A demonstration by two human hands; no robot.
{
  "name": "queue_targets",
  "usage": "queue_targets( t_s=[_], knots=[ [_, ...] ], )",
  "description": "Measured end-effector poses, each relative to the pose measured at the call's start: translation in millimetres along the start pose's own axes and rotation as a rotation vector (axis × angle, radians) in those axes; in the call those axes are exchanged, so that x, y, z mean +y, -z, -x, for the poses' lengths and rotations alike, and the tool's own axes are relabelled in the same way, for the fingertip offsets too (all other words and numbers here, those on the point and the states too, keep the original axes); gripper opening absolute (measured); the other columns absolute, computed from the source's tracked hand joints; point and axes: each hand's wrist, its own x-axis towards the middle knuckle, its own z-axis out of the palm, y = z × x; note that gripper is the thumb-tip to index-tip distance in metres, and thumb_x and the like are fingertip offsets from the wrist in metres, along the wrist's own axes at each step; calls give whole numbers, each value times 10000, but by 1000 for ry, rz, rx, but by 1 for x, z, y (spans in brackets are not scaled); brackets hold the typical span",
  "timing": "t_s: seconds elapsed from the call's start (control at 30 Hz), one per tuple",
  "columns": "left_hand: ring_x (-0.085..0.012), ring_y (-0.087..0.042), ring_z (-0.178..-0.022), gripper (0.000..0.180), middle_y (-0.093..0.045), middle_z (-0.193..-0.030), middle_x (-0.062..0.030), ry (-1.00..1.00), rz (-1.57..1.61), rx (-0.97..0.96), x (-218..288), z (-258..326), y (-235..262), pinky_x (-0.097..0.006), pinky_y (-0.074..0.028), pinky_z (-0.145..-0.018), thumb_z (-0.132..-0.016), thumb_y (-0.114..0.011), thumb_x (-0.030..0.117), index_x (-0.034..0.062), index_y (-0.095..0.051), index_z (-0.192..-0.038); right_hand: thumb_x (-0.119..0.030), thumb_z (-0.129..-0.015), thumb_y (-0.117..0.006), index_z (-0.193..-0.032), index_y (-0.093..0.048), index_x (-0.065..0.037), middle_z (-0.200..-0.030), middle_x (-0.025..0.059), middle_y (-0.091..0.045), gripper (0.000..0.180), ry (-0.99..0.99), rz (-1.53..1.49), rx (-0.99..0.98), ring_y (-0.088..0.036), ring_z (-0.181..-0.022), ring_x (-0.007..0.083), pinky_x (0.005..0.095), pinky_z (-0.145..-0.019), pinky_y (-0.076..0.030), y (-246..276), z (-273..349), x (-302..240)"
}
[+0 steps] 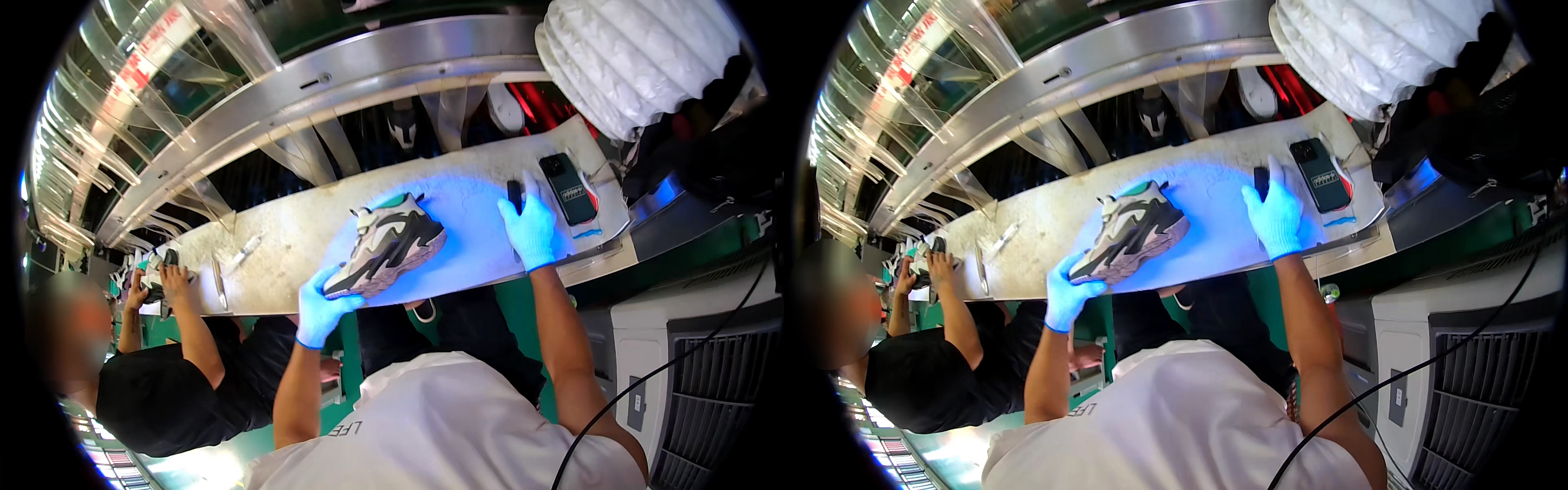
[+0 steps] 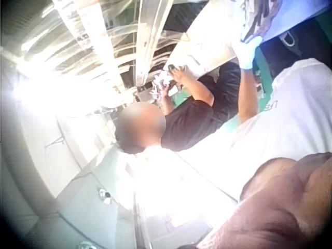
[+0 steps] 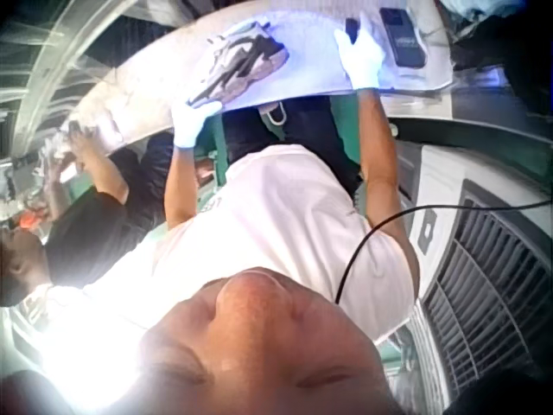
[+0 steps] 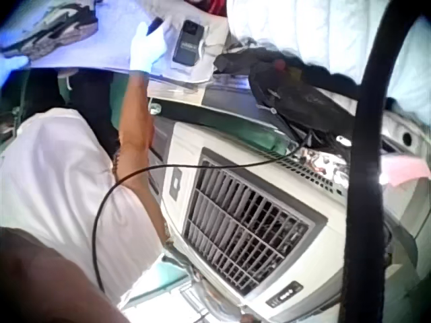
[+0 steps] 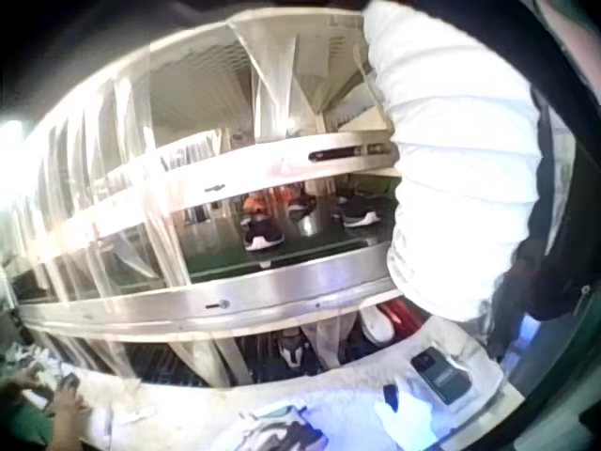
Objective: The person uses a small black tool to scrape and clean the surface of a white and green sneaker. They repeatedly rub the tool against the shoe's upper and sole, rotating the shoe to access different areas. The person handles the shoe with gloved hands, focusing on specific spots on the sneaker.
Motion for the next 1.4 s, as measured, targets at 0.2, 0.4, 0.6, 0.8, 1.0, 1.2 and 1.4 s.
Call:
queue_targets(
  t_s=[0.2, 0.4, 0.6, 0.8, 1.0, 1.2, 1.4],
  knots=[
    [-331, -729, -1289, 612, -730, -1429, -184, 1, 878, 128, 25, 3, -25, -462, -565, -1160, -918, -752, 57, -85, -613, -1497, -303, -917, -876, -1534, -613, -54, -1210, 242, -759, 716, -65, -80, 27, -746, -1071, 431, 532, -966, -586, 3, 3, 0],
    [-116, -723, -1045, 331, -760, -1184, -37, -489, 597, 221, 183, -39, -6, -284, -567, -962, -972, -774, 75, 0, -716, -1290, -242, -930, -859, -1507, -643, 3, -1346, 218, -763, 663, -114, -260, -25, -764, -1164, 340, 461, -1007, -606, 4, 8, 1],
    [-173, -777, -1065, 741, -832, -1210, -139, -904, -350, 691, 374, -165, -28, -335, -607, -996, -824, -982, 423, -7, -763, -1387, -301, -924, -880, -1506, -668, -70, -1314, 224, -779, 661, -118, -300, 2, -772, -1161, 391, 494, -1015, -601, -1, 11, 12],
    [-338, -811, -1078, 665, -822, -1170, -249, -1152, -606, 848, 503, -269, -35, -429, -619, -983, -877, -904, 347, -26, -731, -1401, -235, -911, -896, -1431, -703, -66, -1314, 213, -758, 580, -124, -374, -25, -743, -1186, 387, 475, -1037, -591, -3, 13, 13],
    [-411, -735, -1238, 790, -772, -1280, -268, -914, -884, 669, 486, -359, -49, -476, -558, -1089, -925, -855, 476, -18, -621, -1496, -220, -908, -897, -1365, -716, -45, -1272, 204, -751, 522, -131, -372, -19, -728, -1166, 389, 482, -1029, -587, -1, 13, 17],
    [-420, -587, -1468, 874, -598, -1566, -319, -1180, -1141, 616, 495, -415, -24, -488, -454, -1231, -981, -724, 644, -13, -603, -1546, -255, -917, -891, -1396, -712, -46, -1305, 205, -751, 553, -92, -426, -75, -729, -1196, 396, 489, -1033, -585, -19, 8, -3],
    [-400, -700, -1300, 505, -736, -1389, -186, -1362, -893, -179, 257, -229, -171, -508, -583, -1096, -895, -847, 340, 86, -756, -1322, -184, -938, -872, -1432, -699, -16, -1329, 213, -765, 550, -144, -288, 127, -765, -1166, 360, 456, -992, -618, 15, 13, 8]
  ],
)
